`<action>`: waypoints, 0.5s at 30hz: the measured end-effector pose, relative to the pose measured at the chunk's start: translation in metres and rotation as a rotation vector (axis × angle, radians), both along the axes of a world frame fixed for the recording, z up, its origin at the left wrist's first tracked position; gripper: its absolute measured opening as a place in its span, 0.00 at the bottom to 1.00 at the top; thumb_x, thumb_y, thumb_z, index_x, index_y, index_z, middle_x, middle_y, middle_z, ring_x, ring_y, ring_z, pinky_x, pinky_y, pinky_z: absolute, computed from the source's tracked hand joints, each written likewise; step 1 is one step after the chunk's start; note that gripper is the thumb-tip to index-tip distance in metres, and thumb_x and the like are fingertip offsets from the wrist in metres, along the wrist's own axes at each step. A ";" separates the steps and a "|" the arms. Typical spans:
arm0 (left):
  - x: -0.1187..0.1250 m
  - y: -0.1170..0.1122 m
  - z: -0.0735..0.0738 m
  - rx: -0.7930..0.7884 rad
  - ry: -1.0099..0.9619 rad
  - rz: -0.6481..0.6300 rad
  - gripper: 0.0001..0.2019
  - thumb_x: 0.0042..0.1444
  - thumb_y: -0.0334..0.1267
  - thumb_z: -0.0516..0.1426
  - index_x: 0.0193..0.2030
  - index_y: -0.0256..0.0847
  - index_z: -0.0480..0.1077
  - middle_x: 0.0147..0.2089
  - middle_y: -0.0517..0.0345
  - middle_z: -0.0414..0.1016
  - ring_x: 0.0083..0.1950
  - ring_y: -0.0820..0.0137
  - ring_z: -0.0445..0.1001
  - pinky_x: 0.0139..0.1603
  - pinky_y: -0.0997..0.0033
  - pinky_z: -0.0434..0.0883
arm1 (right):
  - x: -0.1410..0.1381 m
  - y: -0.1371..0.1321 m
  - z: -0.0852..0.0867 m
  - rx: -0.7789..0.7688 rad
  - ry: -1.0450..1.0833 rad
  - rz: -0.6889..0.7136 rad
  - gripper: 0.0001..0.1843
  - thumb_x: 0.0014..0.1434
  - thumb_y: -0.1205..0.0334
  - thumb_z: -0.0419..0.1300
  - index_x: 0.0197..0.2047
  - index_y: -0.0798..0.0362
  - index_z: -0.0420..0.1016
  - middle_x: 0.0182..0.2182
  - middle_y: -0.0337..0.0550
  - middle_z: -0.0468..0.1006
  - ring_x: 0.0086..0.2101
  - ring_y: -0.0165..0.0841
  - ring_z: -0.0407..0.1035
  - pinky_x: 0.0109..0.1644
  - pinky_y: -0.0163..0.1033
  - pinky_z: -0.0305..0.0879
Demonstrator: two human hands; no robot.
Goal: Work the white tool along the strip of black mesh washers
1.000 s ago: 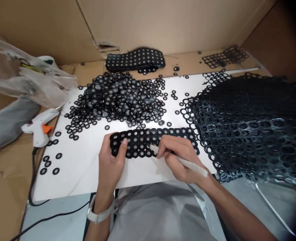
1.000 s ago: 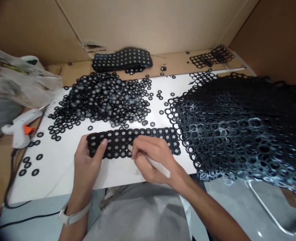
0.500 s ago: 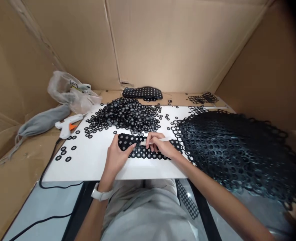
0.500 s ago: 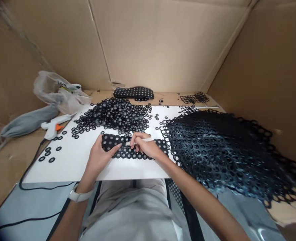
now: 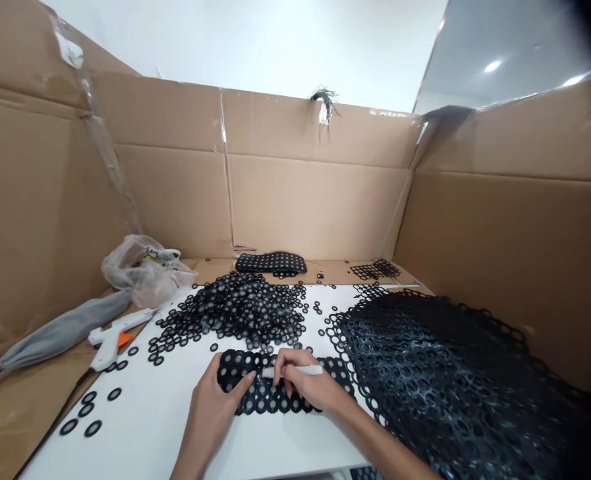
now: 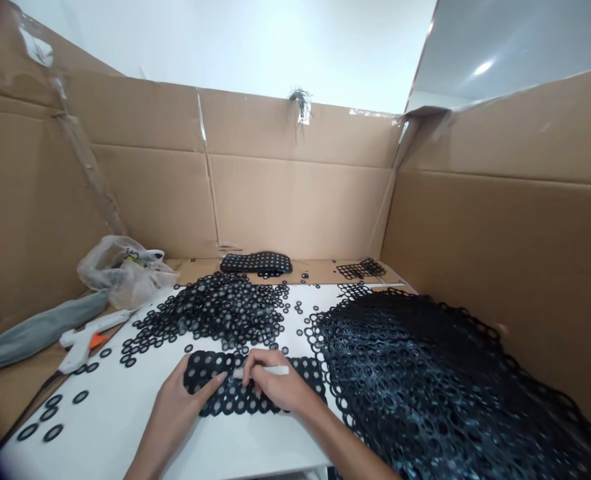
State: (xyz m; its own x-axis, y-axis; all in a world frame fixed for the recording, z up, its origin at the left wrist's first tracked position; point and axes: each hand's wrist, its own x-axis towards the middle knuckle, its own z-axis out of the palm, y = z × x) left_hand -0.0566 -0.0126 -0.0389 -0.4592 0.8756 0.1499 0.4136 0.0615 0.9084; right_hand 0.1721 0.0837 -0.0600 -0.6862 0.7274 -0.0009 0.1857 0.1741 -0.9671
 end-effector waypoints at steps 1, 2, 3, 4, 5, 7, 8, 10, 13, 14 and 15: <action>0.001 -0.001 0.000 -0.008 -0.005 0.002 0.35 0.50 0.70 0.70 0.53 0.45 0.78 0.55 0.43 0.90 0.59 0.39 0.86 0.62 0.41 0.82 | 0.001 -0.001 -0.001 -0.004 -0.010 -0.002 0.21 0.79 0.51 0.70 0.68 0.52 0.79 0.63 0.52 0.82 0.56 0.47 0.82 0.60 0.57 0.84; 0.001 -0.002 0.000 -0.014 -0.010 0.003 0.34 0.51 0.70 0.70 0.52 0.45 0.78 0.54 0.44 0.90 0.59 0.39 0.86 0.62 0.42 0.82 | 0.002 -0.002 -0.001 -0.010 -0.022 -0.003 0.21 0.79 0.51 0.70 0.68 0.52 0.79 0.63 0.52 0.82 0.56 0.47 0.82 0.60 0.57 0.84; 0.002 -0.003 0.001 -0.019 -0.015 0.002 0.33 0.52 0.70 0.70 0.51 0.45 0.78 0.53 0.46 0.89 0.58 0.40 0.86 0.60 0.43 0.82 | 0.003 -0.003 -0.001 -0.016 -0.034 -0.003 0.21 0.79 0.51 0.70 0.67 0.52 0.79 0.63 0.52 0.82 0.56 0.47 0.82 0.60 0.57 0.84; 0.002 -0.003 0.001 -0.021 -0.020 -0.002 0.32 0.52 0.69 0.70 0.51 0.45 0.78 0.52 0.47 0.89 0.57 0.41 0.86 0.59 0.45 0.82 | 0.004 -0.004 -0.001 -0.022 -0.046 0.000 0.21 0.79 0.51 0.70 0.67 0.52 0.79 0.63 0.52 0.82 0.56 0.47 0.82 0.60 0.57 0.84; 0.003 -0.004 0.001 -0.021 -0.024 -0.006 0.31 0.52 0.68 0.70 0.50 0.45 0.78 0.51 0.47 0.89 0.56 0.42 0.86 0.58 0.47 0.82 | 0.004 -0.005 0.000 -0.028 -0.059 0.005 0.21 0.79 0.51 0.70 0.67 0.52 0.80 0.63 0.52 0.82 0.56 0.46 0.82 0.60 0.57 0.85; 0.003 -0.004 0.000 -0.015 -0.030 -0.013 0.31 0.52 0.68 0.70 0.50 0.45 0.78 0.51 0.48 0.89 0.56 0.43 0.86 0.56 0.49 0.82 | 0.003 -0.006 0.002 -0.037 -0.082 0.013 0.21 0.79 0.51 0.70 0.67 0.53 0.80 0.62 0.52 0.83 0.55 0.46 0.82 0.59 0.57 0.85; 0.004 -0.005 -0.001 -0.012 -0.031 -0.016 0.31 0.52 0.67 0.70 0.50 0.45 0.78 0.52 0.48 0.89 0.56 0.44 0.86 0.56 0.50 0.83 | 0.002 -0.007 0.004 -0.039 -0.090 0.013 0.21 0.79 0.51 0.70 0.67 0.53 0.80 0.62 0.52 0.83 0.55 0.46 0.82 0.59 0.56 0.85; 0.003 -0.005 -0.002 -0.009 -0.026 -0.025 0.31 0.53 0.68 0.69 0.51 0.45 0.77 0.52 0.48 0.89 0.56 0.45 0.86 0.56 0.51 0.83 | 0.000 -0.007 0.007 -0.040 -0.100 0.007 0.20 0.79 0.51 0.70 0.67 0.52 0.80 0.62 0.52 0.83 0.55 0.46 0.82 0.59 0.57 0.85; -0.002 -0.002 -0.001 -0.024 -0.007 -0.074 0.32 0.54 0.69 0.68 0.53 0.44 0.77 0.53 0.47 0.90 0.56 0.45 0.86 0.57 0.50 0.83 | -0.003 -0.006 0.012 -0.047 -0.101 0.013 0.21 0.79 0.51 0.70 0.67 0.52 0.80 0.63 0.52 0.82 0.56 0.46 0.82 0.60 0.57 0.84; -0.006 0.001 0.001 -0.036 0.006 -0.104 0.32 0.54 0.68 0.68 0.54 0.44 0.78 0.54 0.46 0.90 0.57 0.45 0.86 0.58 0.50 0.83 | -0.004 -0.005 0.014 -0.055 -0.099 0.024 0.21 0.79 0.51 0.70 0.67 0.52 0.80 0.63 0.52 0.82 0.55 0.46 0.82 0.59 0.57 0.85; -0.011 0.004 0.005 -0.052 0.024 -0.142 0.32 0.54 0.67 0.68 0.55 0.44 0.78 0.56 0.46 0.90 0.58 0.44 0.86 0.59 0.49 0.83 | -0.004 -0.005 0.017 -0.066 -0.097 0.039 0.21 0.79 0.51 0.70 0.67 0.52 0.80 0.62 0.52 0.83 0.55 0.46 0.82 0.59 0.57 0.85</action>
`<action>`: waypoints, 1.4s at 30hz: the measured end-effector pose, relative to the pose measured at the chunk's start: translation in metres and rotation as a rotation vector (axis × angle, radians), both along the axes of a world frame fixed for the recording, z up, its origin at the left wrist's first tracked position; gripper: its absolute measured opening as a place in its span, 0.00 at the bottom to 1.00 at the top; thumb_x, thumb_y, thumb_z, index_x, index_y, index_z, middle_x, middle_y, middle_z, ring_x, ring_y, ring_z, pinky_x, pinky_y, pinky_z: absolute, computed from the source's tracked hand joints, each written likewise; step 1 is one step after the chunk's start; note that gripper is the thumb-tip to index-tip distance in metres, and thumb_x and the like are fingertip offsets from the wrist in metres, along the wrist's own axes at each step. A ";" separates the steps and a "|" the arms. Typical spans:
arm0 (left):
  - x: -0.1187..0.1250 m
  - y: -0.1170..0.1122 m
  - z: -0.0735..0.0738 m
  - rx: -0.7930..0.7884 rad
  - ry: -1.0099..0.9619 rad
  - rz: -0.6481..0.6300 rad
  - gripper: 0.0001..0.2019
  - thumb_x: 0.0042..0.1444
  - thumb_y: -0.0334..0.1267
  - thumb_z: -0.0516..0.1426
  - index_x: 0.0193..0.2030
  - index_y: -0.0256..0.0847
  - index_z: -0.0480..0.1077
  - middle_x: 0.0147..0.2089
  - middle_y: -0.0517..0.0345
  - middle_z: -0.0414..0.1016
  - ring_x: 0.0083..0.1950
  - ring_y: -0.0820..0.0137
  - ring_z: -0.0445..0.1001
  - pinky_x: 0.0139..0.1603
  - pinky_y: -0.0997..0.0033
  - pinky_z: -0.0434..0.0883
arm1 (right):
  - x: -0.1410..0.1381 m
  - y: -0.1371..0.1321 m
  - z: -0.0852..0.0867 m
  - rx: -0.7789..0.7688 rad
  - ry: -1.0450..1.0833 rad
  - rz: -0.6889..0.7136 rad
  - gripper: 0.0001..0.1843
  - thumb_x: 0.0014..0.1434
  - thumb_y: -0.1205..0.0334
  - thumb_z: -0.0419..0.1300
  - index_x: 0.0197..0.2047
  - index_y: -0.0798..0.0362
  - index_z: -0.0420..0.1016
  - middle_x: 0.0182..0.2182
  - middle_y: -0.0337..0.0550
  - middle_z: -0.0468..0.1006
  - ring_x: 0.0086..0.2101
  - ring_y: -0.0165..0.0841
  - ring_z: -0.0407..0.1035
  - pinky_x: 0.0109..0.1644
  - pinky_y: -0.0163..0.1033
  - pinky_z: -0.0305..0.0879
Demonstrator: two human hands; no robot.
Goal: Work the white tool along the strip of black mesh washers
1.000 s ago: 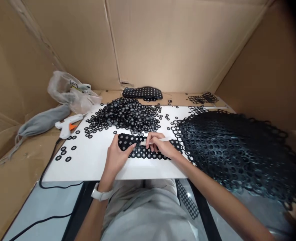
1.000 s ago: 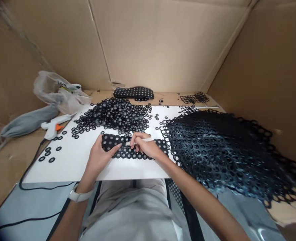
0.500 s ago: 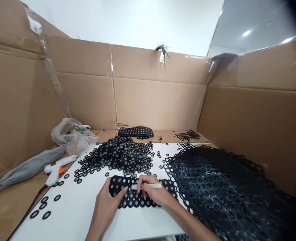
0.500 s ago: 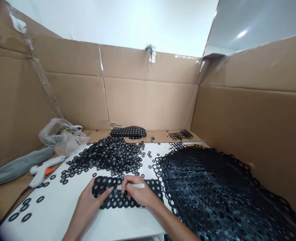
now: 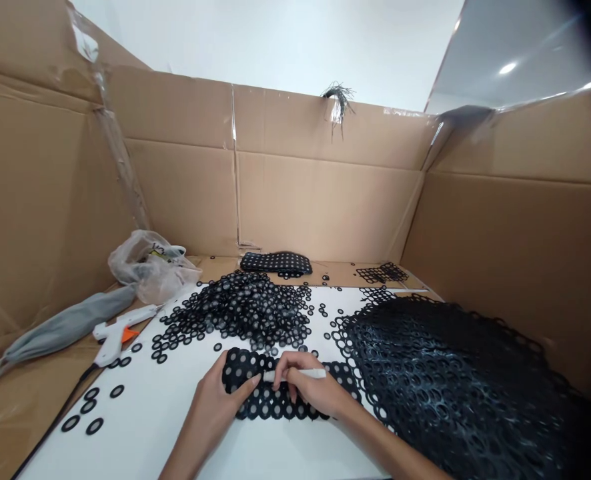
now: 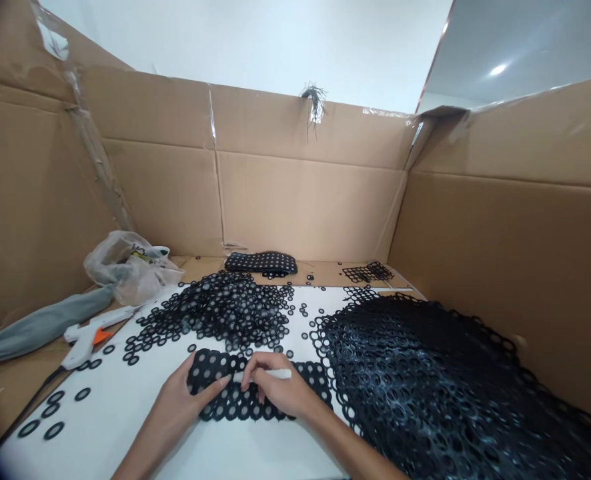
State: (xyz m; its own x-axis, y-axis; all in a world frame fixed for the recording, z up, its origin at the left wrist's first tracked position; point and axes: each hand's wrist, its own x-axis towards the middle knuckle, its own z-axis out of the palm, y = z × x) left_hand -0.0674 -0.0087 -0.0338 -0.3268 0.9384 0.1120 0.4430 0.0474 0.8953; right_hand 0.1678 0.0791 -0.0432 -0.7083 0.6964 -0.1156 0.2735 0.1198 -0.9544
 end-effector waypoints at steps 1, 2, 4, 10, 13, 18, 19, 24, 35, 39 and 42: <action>-0.006 0.004 0.005 -0.018 0.024 -0.045 0.32 0.54 0.66 0.69 0.56 0.45 0.79 0.57 0.45 0.90 0.59 0.44 0.86 0.60 0.49 0.82 | 0.000 0.001 0.002 -0.014 0.002 0.015 0.21 0.79 0.51 0.70 0.67 0.53 0.80 0.62 0.52 0.83 0.55 0.46 0.82 0.59 0.56 0.85; -0.012 0.008 0.012 -0.037 0.053 -0.095 0.31 0.54 0.64 0.69 0.57 0.46 0.79 0.57 0.46 0.90 0.60 0.44 0.85 0.61 0.50 0.81 | 0.000 0.002 0.005 -0.029 0.005 0.031 0.20 0.79 0.51 0.70 0.66 0.53 0.80 0.62 0.52 0.83 0.55 0.46 0.82 0.59 0.56 0.85; -0.025 0.019 0.028 -0.086 0.119 -0.197 0.30 0.55 0.58 0.70 0.61 0.49 0.79 0.57 0.49 0.89 0.61 0.46 0.84 0.63 0.53 0.78 | 0.001 0.005 0.010 -0.061 0.012 0.062 0.20 0.79 0.51 0.70 0.66 0.53 0.80 0.61 0.51 0.83 0.54 0.45 0.83 0.58 0.56 0.85; -0.041 0.063 0.068 -0.286 0.265 -0.540 0.23 0.46 0.48 0.77 0.50 0.50 0.86 0.45 0.60 0.86 0.50 0.57 0.82 0.50 0.69 0.74 | 0.001 0.021 0.023 -0.147 0.044 0.138 0.13 0.80 0.52 0.68 0.54 0.54 0.83 0.46 0.44 0.86 0.35 0.32 0.81 0.36 0.37 0.81; -0.036 0.083 0.071 -0.375 0.305 -0.652 0.23 0.40 0.46 0.80 0.44 0.49 0.87 0.38 0.64 0.82 0.43 0.62 0.78 0.41 0.73 0.68 | -0.003 0.029 0.028 -0.174 0.060 0.160 0.06 0.76 0.61 0.65 0.48 0.52 0.84 0.41 0.38 0.87 0.24 0.26 0.75 0.23 0.28 0.68; -0.033 0.097 0.067 -0.446 0.320 -0.768 0.14 0.43 0.45 0.80 0.35 0.49 0.86 0.31 0.69 0.76 0.36 0.67 0.70 0.34 0.73 0.60 | -0.005 0.033 0.032 -0.189 0.071 0.137 0.12 0.64 0.68 0.61 0.46 0.51 0.86 0.38 0.37 0.87 0.20 0.25 0.74 0.18 0.27 0.65; -0.034 0.097 0.065 -0.453 0.317 -0.771 0.13 0.46 0.46 0.79 0.36 0.49 0.86 0.31 0.69 0.76 0.36 0.67 0.71 0.35 0.73 0.60 | -0.004 0.032 0.031 -0.187 0.076 0.119 0.12 0.62 0.69 0.60 0.44 0.51 0.86 0.37 0.37 0.87 0.19 0.25 0.73 0.18 0.26 0.63; -0.046 0.089 0.051 -0.478 0.318 -0.725 0.16 0.55 0.50 0.76 0.48 0.52 0.87 0.43 0.65 0.85 0.46 0.62 0.79 0.46 0.72 0.70 | 0.005 0.027 0.024 -0.209 0.085 0.024 0.12 0.54 0.69 0.56 0.36 0.51 0.81 0.31 0.36 0.82 0.20 0.27 0.70 0.18 0.28 0.63; -0.044 0.079 0.041 -0.379 0.276 -0.790 0.11 0.69 0.55 0.67 0.49 0.55 0.85 0.49 0.62 0.87 0.53 0.62 0.83 0.57 0.67 0.74 | 0.028 0.021 0.032 -0.066 0.065 0.041 0.13 0.57 0.75 0.56 0.36 0.48 0.78 0.32 0.34 0.79 0.29 0.30 0.75 0.35 0.32 0.70; -0.046 0.079 0.038 -0.394 0.219 -0.728 0.12 0.65 0.57 0.70 0.48 0.56 0.86 0.49 0.60 0.89 0.52 0.59 0.84 0.52 0.66 0.77 | 0.030 0.018 0.033 0.183 0.089 0.106 0.15 0.69 0.73 0.57 0.46 0.46 0.83 0.40 0.38 0.84 0.38 0.34 0.80 0.48 0.37 0.76; -0.045 0.080 0.042 -0.469 0.225 -0.734 0.11 0.65 0.56 0.69 0.44 0.55 0.86 0.42 0.63 0.88 0.47 0.61 0.83 0.47 0.69 0.75 | 0.030 0.014 0.031 0.266 0.095 0.100 0.16 0.73 0.71 0.57 0.52 0.45 0.84 0.42 0.39 0.86 0.42 0.34 0.81 0.50 0.36 0.76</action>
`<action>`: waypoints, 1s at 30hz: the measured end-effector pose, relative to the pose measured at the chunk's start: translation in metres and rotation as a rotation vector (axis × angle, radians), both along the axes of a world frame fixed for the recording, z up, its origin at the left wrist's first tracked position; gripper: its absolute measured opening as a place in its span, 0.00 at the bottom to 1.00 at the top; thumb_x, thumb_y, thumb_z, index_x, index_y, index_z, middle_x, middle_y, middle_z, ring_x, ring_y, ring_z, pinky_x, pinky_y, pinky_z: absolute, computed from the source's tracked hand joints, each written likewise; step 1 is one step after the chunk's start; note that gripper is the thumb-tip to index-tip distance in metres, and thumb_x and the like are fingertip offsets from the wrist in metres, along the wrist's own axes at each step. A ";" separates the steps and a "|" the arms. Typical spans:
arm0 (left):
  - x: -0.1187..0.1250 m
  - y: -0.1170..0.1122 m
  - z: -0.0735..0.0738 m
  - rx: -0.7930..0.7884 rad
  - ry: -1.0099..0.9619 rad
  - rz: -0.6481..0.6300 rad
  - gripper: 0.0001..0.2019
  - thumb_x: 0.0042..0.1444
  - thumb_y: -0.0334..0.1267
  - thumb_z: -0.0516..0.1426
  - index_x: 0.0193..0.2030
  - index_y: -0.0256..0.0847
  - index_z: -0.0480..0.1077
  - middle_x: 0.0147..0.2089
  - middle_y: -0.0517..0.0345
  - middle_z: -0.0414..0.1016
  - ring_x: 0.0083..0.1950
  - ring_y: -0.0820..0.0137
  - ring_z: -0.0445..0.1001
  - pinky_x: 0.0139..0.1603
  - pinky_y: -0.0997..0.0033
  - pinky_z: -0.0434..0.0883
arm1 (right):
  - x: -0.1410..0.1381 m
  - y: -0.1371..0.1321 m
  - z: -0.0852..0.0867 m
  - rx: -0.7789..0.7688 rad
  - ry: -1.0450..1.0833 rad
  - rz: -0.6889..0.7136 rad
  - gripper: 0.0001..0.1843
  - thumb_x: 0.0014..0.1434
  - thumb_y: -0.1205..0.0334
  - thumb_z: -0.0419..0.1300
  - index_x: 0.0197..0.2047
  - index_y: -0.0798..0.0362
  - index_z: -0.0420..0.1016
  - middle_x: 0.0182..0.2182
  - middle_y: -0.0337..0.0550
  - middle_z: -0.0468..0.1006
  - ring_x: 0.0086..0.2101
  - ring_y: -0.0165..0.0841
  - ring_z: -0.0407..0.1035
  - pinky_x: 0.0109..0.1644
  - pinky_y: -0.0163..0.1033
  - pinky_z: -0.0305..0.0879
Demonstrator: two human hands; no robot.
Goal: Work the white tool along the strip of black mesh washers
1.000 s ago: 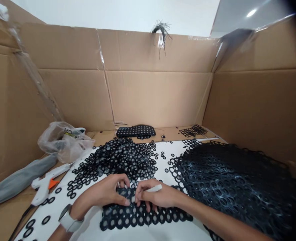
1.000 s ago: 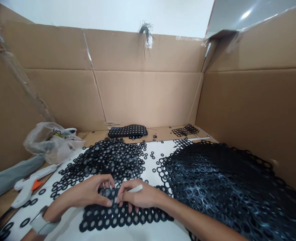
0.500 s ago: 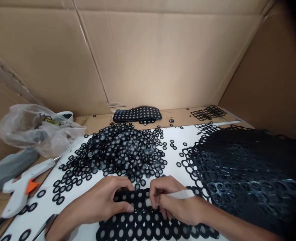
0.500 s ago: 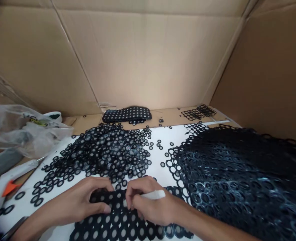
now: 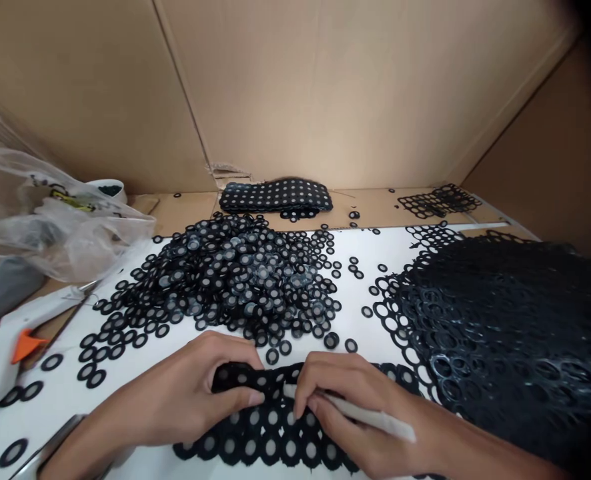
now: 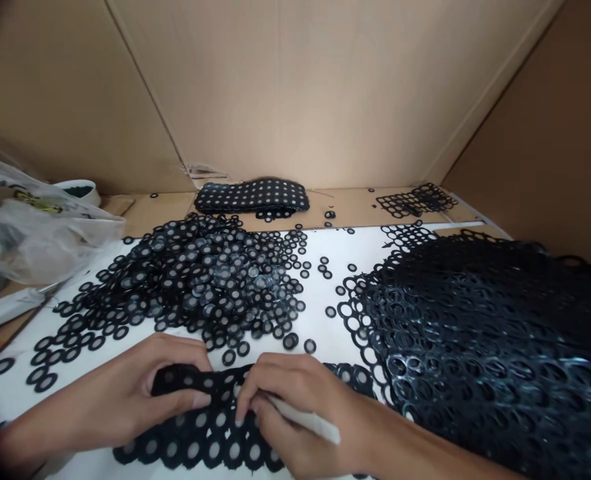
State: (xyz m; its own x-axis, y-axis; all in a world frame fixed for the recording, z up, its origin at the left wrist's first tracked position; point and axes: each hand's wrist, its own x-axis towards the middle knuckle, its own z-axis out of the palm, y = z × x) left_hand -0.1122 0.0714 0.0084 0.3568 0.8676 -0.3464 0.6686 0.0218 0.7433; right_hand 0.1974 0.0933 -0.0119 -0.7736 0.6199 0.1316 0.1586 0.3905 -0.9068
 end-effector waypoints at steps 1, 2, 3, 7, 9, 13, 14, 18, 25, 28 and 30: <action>0.001 0.001 0.002 -0.015 0.002 -0.012 0.12 0.66 0.57 0.68 0.42 0.54 0.86 0.39 0.63 0.87 0.44 0.63 0.82 0.45 0.69 0.74 | 0.000 -0.001 0.000 -0.019 0.007 -0.017 0.16 0.71 0.72 0.57 0.49 0.44 0.84 0.41 0.37 0.86 0.40 0.34 0.81 0.48 0.36 0.75; 0.001 0.001 0.004 -0.023 -0.003 -0.019 0.14 0.66 0.59 0.67 0.40 0.53 0.85 0.37 0.64 0.85 0.42 0.64 0.81 0.43 0.70 0.74 | 0.000 -0.002 0.000 -0.046 0.017 -0.038 0.16 0.68 0.74 0.57 0.46 0.45 0.83 0.39 0.36 0.86 0.38 0.33 0.81 0.46 0.35 0.75; 0.000 0.002 0.005 -0.022 -0.010 -0.018 0.15 0.66 0.59 0.66 0.40 0.52 0.84 0.36 0.63 0.84 0.40 0.65 0.80 0.41 0.71 0.73 | 0.000 -0.003 0.001 -0.076 0.024 -0.058 0.16 0.64 0.74 0.57 0.43 0.45 0.82 0.37 0.35 0.86 0.36 0.33 0.80 0.44 0.35 0.74; -0.011 0.001 0.000 -0.008 0.004 0.025 0.17 0.66 0.61 0.65 0.42 0.51 0.85 0.36 0.62 0.83 0.38 0.65 0.79 0.37 0.73 0.74 | 0.000 -0.005 0.005 -0.122 0.020 -0.113 0.14 0.60 0.73 0.55 0.37 0.46 0.79 0.34 0.35 0.84 0.34 0.34 0.78 0.41 0.36 0.72; -0.018 0.001 -0.005 0.032 0.038 0.058 0.17 0.64 0.61 0.67 0.44 0.52 0.86 0.37 0.61 0.83 0.39 0.64 0.80 0.39 0.72 0.76 | -0.001 -0.004 0.005 -0.134 0.005 -0.128 0.14 0.60 0.72 0.55 0.37 0.45 0.79 0.34 0.35 0.84 0.35 0.34 0.78 0.40 0.36 0.72; -0.024 0.002 -0.009 0.111 0.077 0.106 0.18 0.60 0.62 0.70 0.46 0.54 0.87 0.41 0.59 0.86 0.43 0.60 0.83 0.42 0.70 0.79 | -0.002 -0.001 0.002 -0.165 0.005 -0.145 0.13 0.58 0.71 0.55 0.36 0.45 0.78 0.31 0.33 0.81 0.32 0.33 0.75 0.40 0.37 0.70; -0.024 0.002 -0.009 0.108 0.070 0.108 0.17 0.60 0.62 0.70 0.46 0.54 0.87 0.41 0.59 0.86 0.43 0.61 0.83 0.42 0.70 0.79 | -0.002 -0.001 0.001 -0.176 0.010 -0.148 0.13 0.58 0.71 0.55 0.35 0.45 0.78 0.31 0.33 0.81 0.31 0.33 0.75 0.40 0.37 0.70; -0.023 0.001 -0.006 0.105 0.009 0.100 0.16 0.59 0.60 0.71 0.46 0.54 0.87 0.39 0.61 0.85 0.41 0.63 0.83 0.38 0.73 0.78 | 0.001 0.000 -0.001 -0.159 0.001 -0.142 0.12 0.63 0.71 0.57 0.37 0.46 0.79 0.33 0.35 0.81 0.34 0.34 0.76 0.44 0.38 0.72; -0.028 -0.002 -0.004 0.204 0.029 0.090 0.16 0.61 0.59 0.71 0.50 0.56 0.88 0.45 0.60 0.88 0.46 0.60 0.85 0.44 0.71 0.82 | 0.002 -0.005 -0.004 -0.018 -0.012 -0.085 0.13 0.79 0.67 0.57 0.52 0.44 0.83 0.40 0.37 0.82 0.37 0.32 0.77 0.45 0.36 0.73; -0.025 0.003 -0.002 0.225 0.122 0.002 0.13 0.67 0.59 0.67 0.47 0.58 0.88 0.45 0.60 0.89 0.45 0.61 0.86 0.46 0.69 0.82 | -0.002 -0.005 -0.003 -0.044 0.025 -0.117 0.13 0.74 0.70 0.58 0.47 0.45 0.83 0.39 0.38 0.83 0.36 0.34 0.78 0.44 0.37 0.74; -0.022 0.004 -0.002 0.315 0.185 -0.066 0.13 0.69 0.58 0.66 0.52 0.61 0.88 0.49 0.60 0.91 0.50 0.59 0.87 0.54 0.66 0.82 | -0.003 -0.004 -0.002 -0.023 0.061 -0.093 0.14 0.72 0.71 0.57 0.46 0.46 0.82 0.39 0.38 0.83 0.37 0.34 0.78 0.43 0.37 0.74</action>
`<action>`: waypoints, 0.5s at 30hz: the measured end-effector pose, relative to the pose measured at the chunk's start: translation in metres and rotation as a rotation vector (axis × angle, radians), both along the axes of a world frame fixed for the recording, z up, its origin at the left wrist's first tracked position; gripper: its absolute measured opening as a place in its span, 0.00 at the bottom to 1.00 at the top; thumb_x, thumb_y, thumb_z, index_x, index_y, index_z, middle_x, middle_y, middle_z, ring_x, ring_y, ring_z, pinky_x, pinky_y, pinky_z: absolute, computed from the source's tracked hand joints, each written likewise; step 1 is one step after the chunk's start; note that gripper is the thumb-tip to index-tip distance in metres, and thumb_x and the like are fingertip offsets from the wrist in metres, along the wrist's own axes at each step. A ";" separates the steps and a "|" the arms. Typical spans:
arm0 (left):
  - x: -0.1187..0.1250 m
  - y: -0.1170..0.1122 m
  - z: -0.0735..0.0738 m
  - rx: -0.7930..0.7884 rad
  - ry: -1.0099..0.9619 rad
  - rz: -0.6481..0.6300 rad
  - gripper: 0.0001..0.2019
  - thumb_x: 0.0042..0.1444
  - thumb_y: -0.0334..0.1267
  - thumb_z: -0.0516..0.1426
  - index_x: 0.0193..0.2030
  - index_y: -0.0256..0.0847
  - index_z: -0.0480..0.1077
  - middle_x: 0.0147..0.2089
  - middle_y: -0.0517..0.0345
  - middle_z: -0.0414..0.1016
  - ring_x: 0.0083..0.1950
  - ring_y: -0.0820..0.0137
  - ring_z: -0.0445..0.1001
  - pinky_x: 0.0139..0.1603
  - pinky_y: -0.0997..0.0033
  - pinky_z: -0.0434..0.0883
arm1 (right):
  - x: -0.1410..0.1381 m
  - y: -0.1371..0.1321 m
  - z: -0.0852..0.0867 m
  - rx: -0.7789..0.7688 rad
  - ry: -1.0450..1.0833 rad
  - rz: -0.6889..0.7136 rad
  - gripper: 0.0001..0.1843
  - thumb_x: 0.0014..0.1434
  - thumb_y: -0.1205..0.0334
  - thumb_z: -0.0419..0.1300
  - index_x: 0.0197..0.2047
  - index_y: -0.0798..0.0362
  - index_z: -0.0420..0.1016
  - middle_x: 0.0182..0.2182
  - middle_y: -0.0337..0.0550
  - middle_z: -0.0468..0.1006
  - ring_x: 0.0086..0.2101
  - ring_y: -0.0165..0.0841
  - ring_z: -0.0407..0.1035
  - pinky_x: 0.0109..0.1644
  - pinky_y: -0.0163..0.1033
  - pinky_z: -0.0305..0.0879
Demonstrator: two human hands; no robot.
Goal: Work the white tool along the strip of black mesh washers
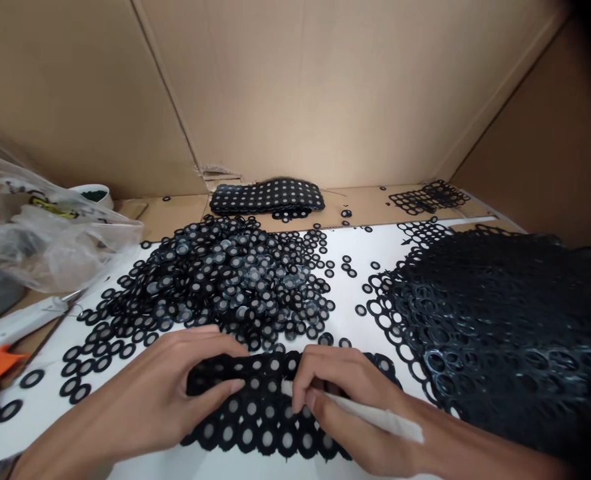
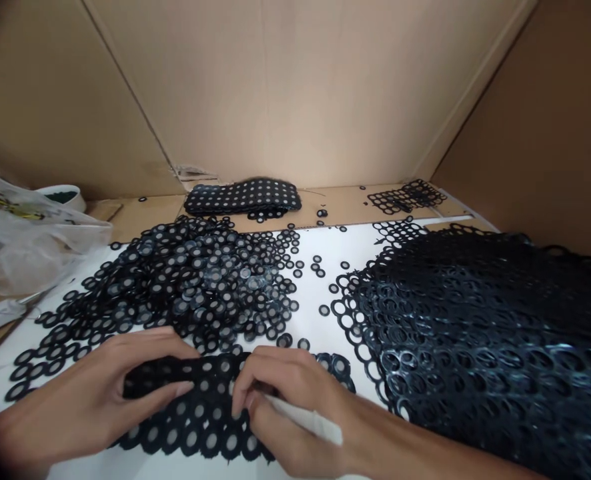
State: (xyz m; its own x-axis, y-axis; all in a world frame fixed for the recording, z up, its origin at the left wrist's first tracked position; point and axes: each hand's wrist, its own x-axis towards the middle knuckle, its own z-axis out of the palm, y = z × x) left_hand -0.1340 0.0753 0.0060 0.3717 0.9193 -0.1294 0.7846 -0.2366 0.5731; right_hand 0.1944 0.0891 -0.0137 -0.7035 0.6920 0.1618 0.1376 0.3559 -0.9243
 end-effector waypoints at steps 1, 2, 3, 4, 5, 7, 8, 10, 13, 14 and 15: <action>0.002 -0.001 -0.001 0.081 0.014 -0.021 0.15 0.69 0.58 0.66 0.57 0.62 0.87 0.52 0.60 0.91 0.54 0.57 0.88 0.59 0.63 0.82 | 0.000 0.000 0.001 0.027 0.014 0.018 0.14 0.72 0.72 0.57 0.47 0.46 0.82 0.39 0.38 0.83 0.36 0.34 0.78 0.42 0.36 0.73; 0.005 -0.003 -0.002 0.162 0.022 -0.040 0.18 0.68 0.59 0.67 0.61 0.62 0.86 0.55 0.59 0.91 0.59 0.55 0.87 0.65 0.61 0.81 | 0.000 0.000 0.002 0.058 0.020 0.034 0.14 0.72 0.72 0.56 0.48 0.47 0.82 0.39 0.38 0.82 0.35 0.33 0.77 0.41 0.36 0.72; 0.008 -0.005 -0.003 0.229 0.028 -0.061 0.20 0.67 0.59 0.68 0.63 0.62 0.85 0.57 0.59 0.91 0.61 0.54 0.87 0.70 0.59 0.80 | 0.000 0.000 0.002 0.089 0.016 0.044 0.14 0.72 0.72 0.56 0.49 0.47 0.81 0.39 0.38 0.82 0.35 0.32 0.77 0.41 0.35 0.72; 0.011 -0.007 -0.006 0.281 0.036 -0.077 0.21 0.67 0.59 0.68 0.64 0.62 0.84 0.58 0.59 0.90 0.62 0.54 0.86 0.72 0.57 0.79 | 0.000 0.000 0.002 0.115 0.004 0.049 0.14 0.73 0.72 0.56 0.50 0.46 0.81 0.39 0.38 0.82 0.35 0.32 0.77 0.42 0.35 0.72; 0.015 -0.010 -0.008 0.316 0.044 -0.094 0.22 0.67 0.60 0.69 0.64 0.61 0.84 0.58 0.59 0.90 0.63 0.54 0.86 0.73 0.57 0.78 | 0.000 -0.001 0.002 0.135 -0.013 0.052 0.14 0.74 0.72 0.57 0.51 0.46 0.81 0.39 0.37 0.83 0.36 0.32 0.78 0.44 0.35 0.73; 0.022 -0.013 -0.015 0.355 0.049 -0.110 0.22 0.67 0.57 0.71 0.66 0.62 0.82 0.59 0.61 0.90 0.63 0.55 0.86 0.71 0.60 0.80 | -0.001 -0.001 -0.002 0.154 -0.069 0.053 0.16 0.74 0.73 0.57 0.54 0.44 0.80 0.43 0.38 0.85 0.41 0.34 0.81 0.52 0.37 0.76; 0.026 -0.015 -0.019 0.361 0.039 -0.112 0.23 0.67 0.55 0.71 0.67 0.62 0.81 0.59 0.62 0.90 0.63 0.57 0.86 0.69 0.62 0.81 | -0.001 0.000 -0.004 0.168 -0.085 0.066 0.17 0.73 0.73 0.59 0.56 0.43 0.81 0.45 0.39 0.86 0.44 0.35 0.83 0.56 0.38 0.77; 0.031 -0.016 -0.025 0.316 0.010 -0.095 0.24 0.69 0.43 0.71 0.69 0.63 0.78 0.62 0.65 0.88 0.64 0.62 0.86 0.66 0.68 0.81 | -0.002 0.004 -0.010 0.201 -0.085 0.098 0.19 0.69 0.73 0.62 0.57 0.43 0.81 0.50 0.42 0.89 0.49 0.39 0.85 0.56 0.38 0.79; 0.034 -0.015 -0.029 0.171 -0.039 -0.049 0.25 0.67 0.35 0.71 0.66 0.63 0.77 0.62 0.68 0.87 0.63 0.66 0.85 0.66 0.72 0.79 | -0.001 0.009 -0.011 0.219 -0.016 0.135 0.19 0.66 0.71 0.62 0.56 0.44 0.83 0.52 0.44 0.90 0.49 0.40 0.87 0.50 0.36 0.82; 0.035 -0.015 -0.029 0.115 -0.048 -0.030 0.24 0.66 0.35 0.72 0.64 0.63 0.77 0.61 0.69 0.86 0.63 0.67 0.85 0.66 0.72 0.78 | 0.000 0.010 -0.008 0.213 0.004 0.142 0.18 0.67 0.70 0.61 0.56 0.45 0.84 0.51 0.44 0.90 0.47 0.39 0.87 0.50 0.35 0.82; 0.036 -0.014 -0.028 0.059 -0.054 -0.014 0.23 0.66 0.35 0.73 0.62 0.63 0.78 0.61 0.69 0.86 0.63 0.67 0.84 0.65 0.73 0.77 | 0.002 0.009 -0.002 0.197 0.009 0.127 0.18 0.68 0.70 0.59 0.55 0.45 0.84 0.50 0.43 0.91 0.46 0.38 0.87 0.50 0.34 0.82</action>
